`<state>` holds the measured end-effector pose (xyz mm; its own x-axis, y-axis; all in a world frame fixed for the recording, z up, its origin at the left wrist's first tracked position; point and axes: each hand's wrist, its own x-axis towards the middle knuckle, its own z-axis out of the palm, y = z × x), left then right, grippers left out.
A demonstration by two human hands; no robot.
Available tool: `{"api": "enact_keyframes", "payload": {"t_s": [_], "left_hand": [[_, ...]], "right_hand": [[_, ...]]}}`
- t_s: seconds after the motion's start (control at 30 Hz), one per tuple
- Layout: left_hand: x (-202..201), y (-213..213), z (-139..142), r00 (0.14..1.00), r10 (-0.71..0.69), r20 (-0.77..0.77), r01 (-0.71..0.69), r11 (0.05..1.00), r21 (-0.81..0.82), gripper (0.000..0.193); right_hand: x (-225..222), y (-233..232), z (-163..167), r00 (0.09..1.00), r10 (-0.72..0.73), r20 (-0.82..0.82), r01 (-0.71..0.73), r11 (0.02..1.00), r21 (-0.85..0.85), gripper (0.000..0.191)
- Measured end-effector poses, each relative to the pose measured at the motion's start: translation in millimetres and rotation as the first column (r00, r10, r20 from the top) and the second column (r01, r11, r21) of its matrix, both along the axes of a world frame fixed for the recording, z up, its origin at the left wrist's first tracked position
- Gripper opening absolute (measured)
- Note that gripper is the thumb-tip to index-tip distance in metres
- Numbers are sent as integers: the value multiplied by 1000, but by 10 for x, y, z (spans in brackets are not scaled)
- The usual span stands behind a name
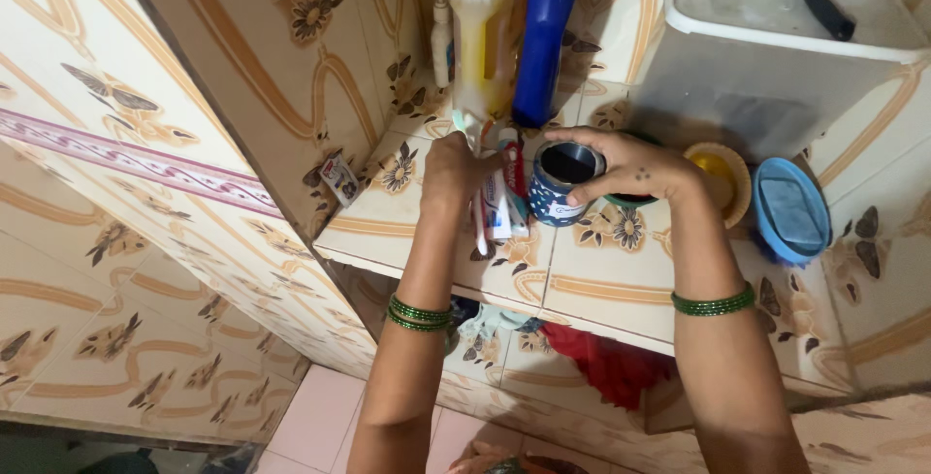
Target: The person sorts items in a white plastic tray on the bathroom shelf, then places a lidded container on the shelf and arranges a toothbrush cup, toothpaste tubes, soap dishes and a sponge on the shelf surface, repositioning the cup and soap dishes to organize the shelf.
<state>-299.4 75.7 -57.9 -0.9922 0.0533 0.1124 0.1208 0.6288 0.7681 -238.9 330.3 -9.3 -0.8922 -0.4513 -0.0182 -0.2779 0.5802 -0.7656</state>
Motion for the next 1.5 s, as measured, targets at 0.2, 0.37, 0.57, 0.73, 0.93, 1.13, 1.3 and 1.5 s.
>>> {"api": "enact_keyframes", "payload": {"t_s": [0.2,0.37,0.57,0.73,0.93,1.13,1.3,1.5], "left_hand": [[-83,-249,-61,989,44,-141,-58,994,-93,53],[-259,-329,-141,984,31,-178,-62,983,-173,47],[-336,-371,-257,966,72,-248,-101,989,-104,36],[-337,-389,-389,928,154,-340,-170,985,-17,30],[-378,-396,-395,862,280,-423,-306,952,8,21],[-259,-367,-267,840,265,-474,-267,962,63,21],[-188,-336,-144,820,257,-511,-265,962,59,22],[-152,-330,-78,800,270,-535,-250,962,112,25]], "right_hand": [[-18,12,7,1000,1,8,-1,999,33,97],[15,-85,158,959,128,-252,-43,948,316,103],[149,-593,232,857,28,-515,130,955,268,37],[88,-1019,166,851,-63,-521,307,865,397,25],[-52,-1348,-92,895,-50,-442,307,789,533,24],[-15,-1497,-224,946,-85,-313,266,758,595,46],[70,-1646,-360,939,-90,-333,251,841,480,69],[31,-1590,-273,932,-159,-327,264,914,307,73]]}}
